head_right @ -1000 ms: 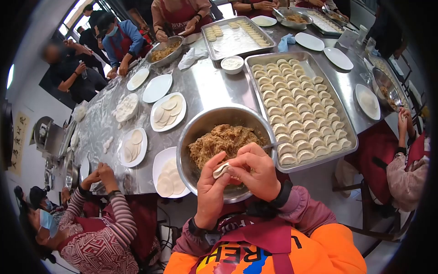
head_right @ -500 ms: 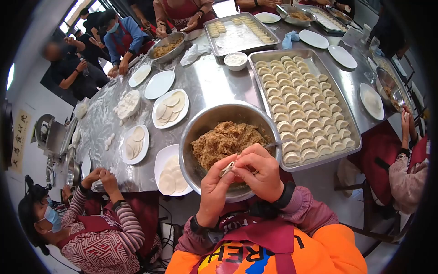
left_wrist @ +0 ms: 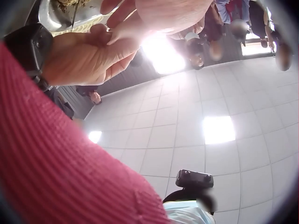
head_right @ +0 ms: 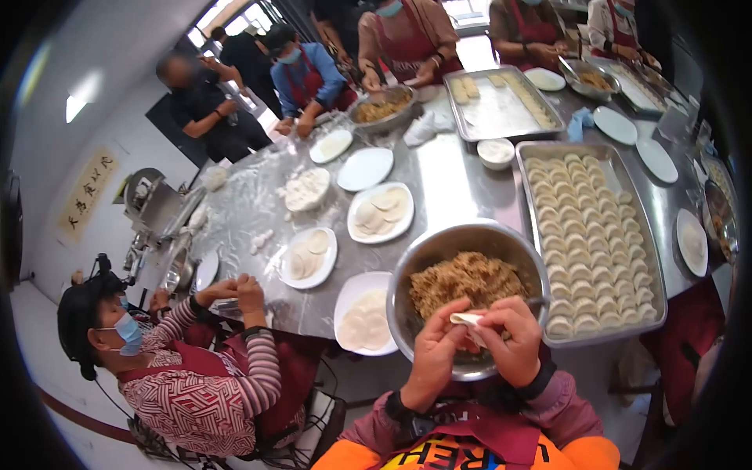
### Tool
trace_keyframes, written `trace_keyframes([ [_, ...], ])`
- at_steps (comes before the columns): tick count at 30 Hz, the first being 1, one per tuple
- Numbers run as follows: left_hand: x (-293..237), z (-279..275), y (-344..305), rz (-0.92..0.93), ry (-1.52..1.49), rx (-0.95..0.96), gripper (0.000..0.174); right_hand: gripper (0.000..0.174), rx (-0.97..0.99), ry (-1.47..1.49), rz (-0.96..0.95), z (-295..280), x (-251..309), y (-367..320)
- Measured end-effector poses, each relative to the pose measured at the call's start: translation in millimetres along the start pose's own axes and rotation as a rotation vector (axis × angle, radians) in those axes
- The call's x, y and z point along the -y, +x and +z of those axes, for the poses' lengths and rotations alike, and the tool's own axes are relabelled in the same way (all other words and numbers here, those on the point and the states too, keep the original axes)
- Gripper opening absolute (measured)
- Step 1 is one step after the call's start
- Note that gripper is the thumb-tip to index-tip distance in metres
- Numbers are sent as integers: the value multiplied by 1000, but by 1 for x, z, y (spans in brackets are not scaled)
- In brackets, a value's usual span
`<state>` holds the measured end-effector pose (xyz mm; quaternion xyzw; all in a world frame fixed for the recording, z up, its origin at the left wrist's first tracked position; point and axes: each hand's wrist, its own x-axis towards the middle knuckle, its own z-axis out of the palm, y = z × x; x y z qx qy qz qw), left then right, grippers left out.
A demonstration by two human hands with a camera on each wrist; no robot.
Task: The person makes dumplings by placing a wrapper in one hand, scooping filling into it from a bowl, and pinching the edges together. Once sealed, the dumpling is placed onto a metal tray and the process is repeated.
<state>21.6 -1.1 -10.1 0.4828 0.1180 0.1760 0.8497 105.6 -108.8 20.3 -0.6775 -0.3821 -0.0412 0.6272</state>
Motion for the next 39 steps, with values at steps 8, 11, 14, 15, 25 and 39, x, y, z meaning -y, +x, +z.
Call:
trace_keyframes([
  [8,-9,-3,-6,52,339,26,31,13,22,-36,11,1,1,-4],
  [11,-6,-4,-5,80,250,93,30,11,47,-20,15,0,0,-3],
  [14,-4,0,-7,73,170,85,30,12,15,18,22,1,3,0],
  [15,-3,0,-8,76,168,82,31,13,-2,11,60,1,6,-1],
  [25,-3,14,-10,77,86,-107,31,14,27,-31,-32,-2,6,-2],
  [39,-7,7,-7,119,240,101,36,14,57,47,43,-5,6,5],
])
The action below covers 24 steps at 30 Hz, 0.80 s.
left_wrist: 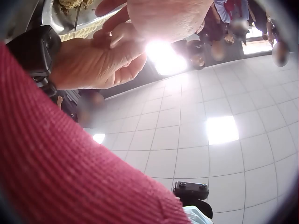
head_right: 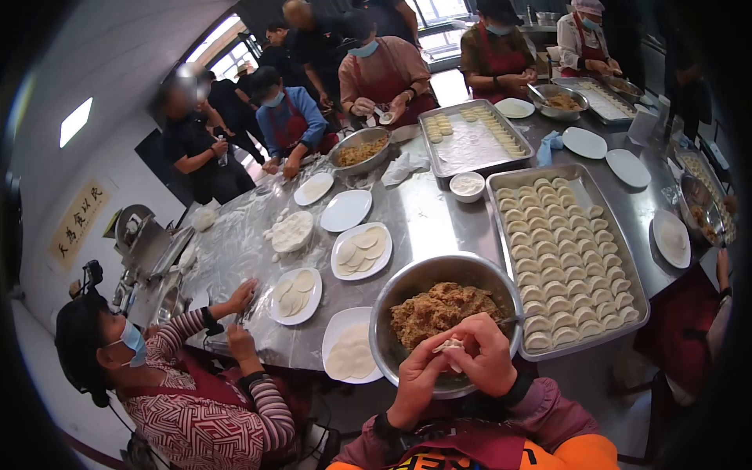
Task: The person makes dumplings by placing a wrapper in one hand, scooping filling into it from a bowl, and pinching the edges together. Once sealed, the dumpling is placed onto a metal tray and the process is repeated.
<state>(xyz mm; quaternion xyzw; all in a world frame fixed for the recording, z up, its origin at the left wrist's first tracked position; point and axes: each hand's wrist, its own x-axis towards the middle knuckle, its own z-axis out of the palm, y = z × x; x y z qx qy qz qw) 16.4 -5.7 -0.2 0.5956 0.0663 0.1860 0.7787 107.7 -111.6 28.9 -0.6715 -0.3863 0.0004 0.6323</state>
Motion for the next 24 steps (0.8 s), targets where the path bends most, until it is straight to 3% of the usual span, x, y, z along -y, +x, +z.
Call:
trace_keyframes([
  [3,5,-1,0,-53,-57,-34,41,15,27,-32,-24,1,5,2],
  [8,0,10,-2,28,-116,-99,48,15,19,-20,-14,5,6,2],
  [12,4,3,-4,-8,-57,-109,48,14,12,-82,-155,11,-1,3],
  [17,6,-8,-2,-100,-12,20,44,14,50,-98,-193,5,-6,3],
  [20,2,-10,0,-126,2,68,42,13,46,-100,-170,2,-4,3],
  [23,5,-12,3,-69,45,66,44,13,37,57,79,0,8,4],
  [24,5,-11,3,-40,58,59,46,13,36,47,74,1,7,4],
])
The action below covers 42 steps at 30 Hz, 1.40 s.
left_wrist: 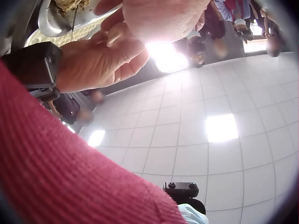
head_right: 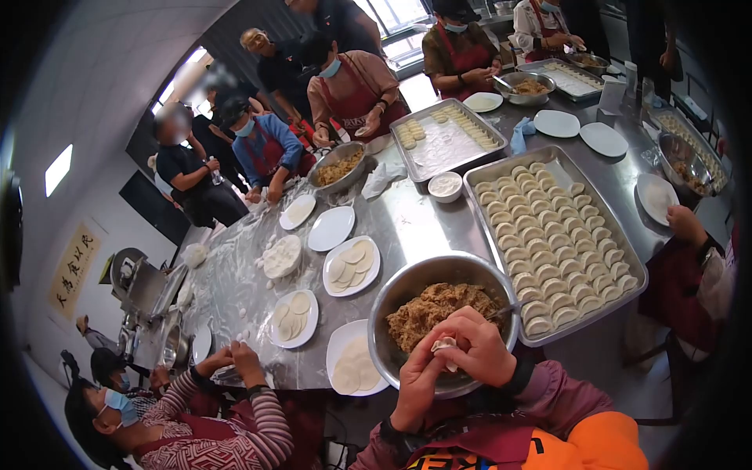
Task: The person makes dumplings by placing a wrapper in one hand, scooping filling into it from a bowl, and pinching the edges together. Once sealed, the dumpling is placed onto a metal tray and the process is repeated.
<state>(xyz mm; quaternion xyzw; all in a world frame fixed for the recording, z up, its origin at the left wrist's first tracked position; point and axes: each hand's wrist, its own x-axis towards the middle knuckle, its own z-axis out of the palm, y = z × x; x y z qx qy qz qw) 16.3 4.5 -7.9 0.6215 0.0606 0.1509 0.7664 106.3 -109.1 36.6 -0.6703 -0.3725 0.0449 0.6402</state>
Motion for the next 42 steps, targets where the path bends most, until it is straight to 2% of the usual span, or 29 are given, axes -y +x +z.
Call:
trace_keyframes([
  [3,-10,4,-2,-53,-103,-32,52,13,13,-43,-58,3,-9,0],
  [5,-7,2,-3,-45,-121,-29,55,13,27,-87,-147,3,-14,0],
  [9,-7,10,-11,-14,-172,-94,56,11,-10,-96,-185,8,-15,3],
  [17,-1,4,-7,-34,-17,-29,54,12,1,-189,-250,6,-12,7],
  [18,3,1,-5,-41,-14,-12,54,17,72,-178,-202,1,-13,7],
  [21,5,1,-2,13,-82,-6,55,24,10,-27,-64,2,-6,12],
  [22,0,4,-3,25,-163,-7,56,33,18,35,50,0,2,14],
  [26,3,1,-8,23,-314,-22,62,43,337,-39,-33,0,-13,13],
  [29,2,-1,-10,19,-309,-39,64,31,442,-54,-68,3,-2,19],
  [32,5,-4,-14,28,-315,-57,64,21,448,4,-57,6,-7,19],
  [37,14,-2,-13,-12,-392,-29,55,18,403,-94,-120,6,-13,14],
  [39,10,-2,-12,-11,-407,-8,51,22,372,-36,-12,8,-2,11],
  [40,10,-1,-11,-18,-422,14,50,23,330,169,169,9,1,6],
  [42,13,1,-9,-5,-422,-18,44,21,333,216,101,7,-12,4],
])
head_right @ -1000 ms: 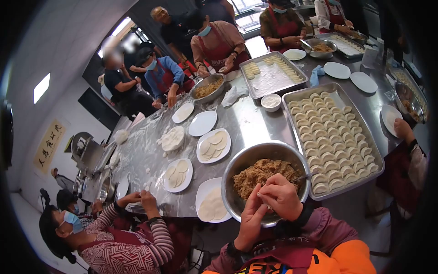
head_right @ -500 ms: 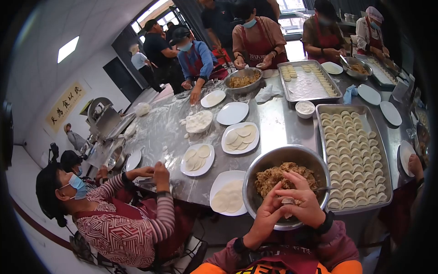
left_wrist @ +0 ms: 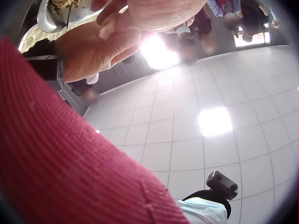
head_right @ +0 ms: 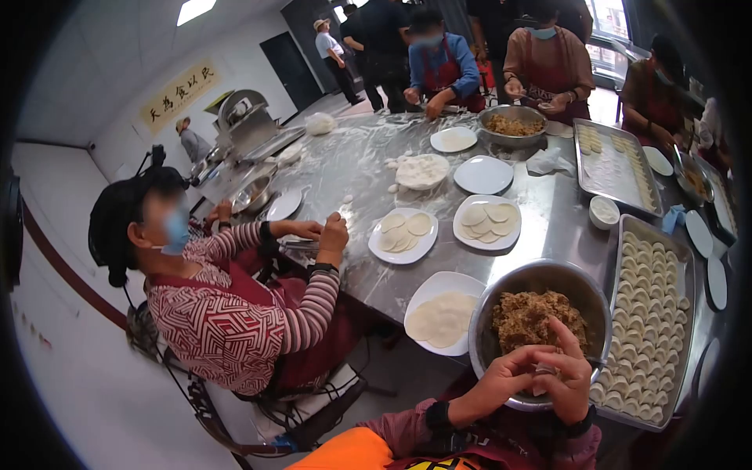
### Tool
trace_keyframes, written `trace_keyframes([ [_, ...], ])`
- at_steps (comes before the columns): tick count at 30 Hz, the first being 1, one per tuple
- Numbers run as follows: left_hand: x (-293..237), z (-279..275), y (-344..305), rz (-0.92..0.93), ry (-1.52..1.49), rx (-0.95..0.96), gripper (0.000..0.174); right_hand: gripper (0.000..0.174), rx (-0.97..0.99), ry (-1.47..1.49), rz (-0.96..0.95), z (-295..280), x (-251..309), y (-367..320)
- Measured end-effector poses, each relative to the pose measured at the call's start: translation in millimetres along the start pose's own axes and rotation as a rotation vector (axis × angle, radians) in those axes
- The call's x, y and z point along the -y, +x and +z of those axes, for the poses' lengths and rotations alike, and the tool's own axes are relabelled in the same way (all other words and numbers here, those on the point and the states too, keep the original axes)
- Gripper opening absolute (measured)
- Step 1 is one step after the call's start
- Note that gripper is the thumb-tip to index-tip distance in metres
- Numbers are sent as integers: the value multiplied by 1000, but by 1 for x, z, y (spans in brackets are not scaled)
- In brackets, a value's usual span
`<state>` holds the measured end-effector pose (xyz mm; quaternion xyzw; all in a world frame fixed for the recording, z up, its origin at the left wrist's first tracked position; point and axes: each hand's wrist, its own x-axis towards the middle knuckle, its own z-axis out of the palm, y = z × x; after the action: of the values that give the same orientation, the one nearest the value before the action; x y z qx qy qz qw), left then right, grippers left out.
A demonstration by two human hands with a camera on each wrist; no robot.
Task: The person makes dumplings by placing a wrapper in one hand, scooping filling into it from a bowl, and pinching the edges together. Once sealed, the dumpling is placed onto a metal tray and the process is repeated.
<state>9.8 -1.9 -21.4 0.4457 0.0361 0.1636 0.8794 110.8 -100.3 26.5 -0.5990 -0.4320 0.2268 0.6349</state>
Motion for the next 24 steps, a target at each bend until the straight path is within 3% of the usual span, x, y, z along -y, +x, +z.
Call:
trace_keyframes([
  [2,-1,3,0,-10,9,10,35,18,40,-121,-114,-9,-6,1],
  [8,-5,3,3,0,12,35,32,16,-7,-253,-131,-4,12,3],
  [11,0,3,5,-19,-55,-12,31,16,-213,-63,-34,2,0,-6],
  [17,3,5,7,-40,-152,2,31,19,-81,-243,-187,-10,-7,-4],
  [20,2,9,8,-23,-208,-3,36,19,-273,-57,-33,1,1,-7],
  [23,13,9,8,46,-278,42,40,20,-238,82,-10,-3,-22,-16],
  [24,12,11,7,27,-290,46,39,21,-243,4,-139,-2,-21,-13],
])
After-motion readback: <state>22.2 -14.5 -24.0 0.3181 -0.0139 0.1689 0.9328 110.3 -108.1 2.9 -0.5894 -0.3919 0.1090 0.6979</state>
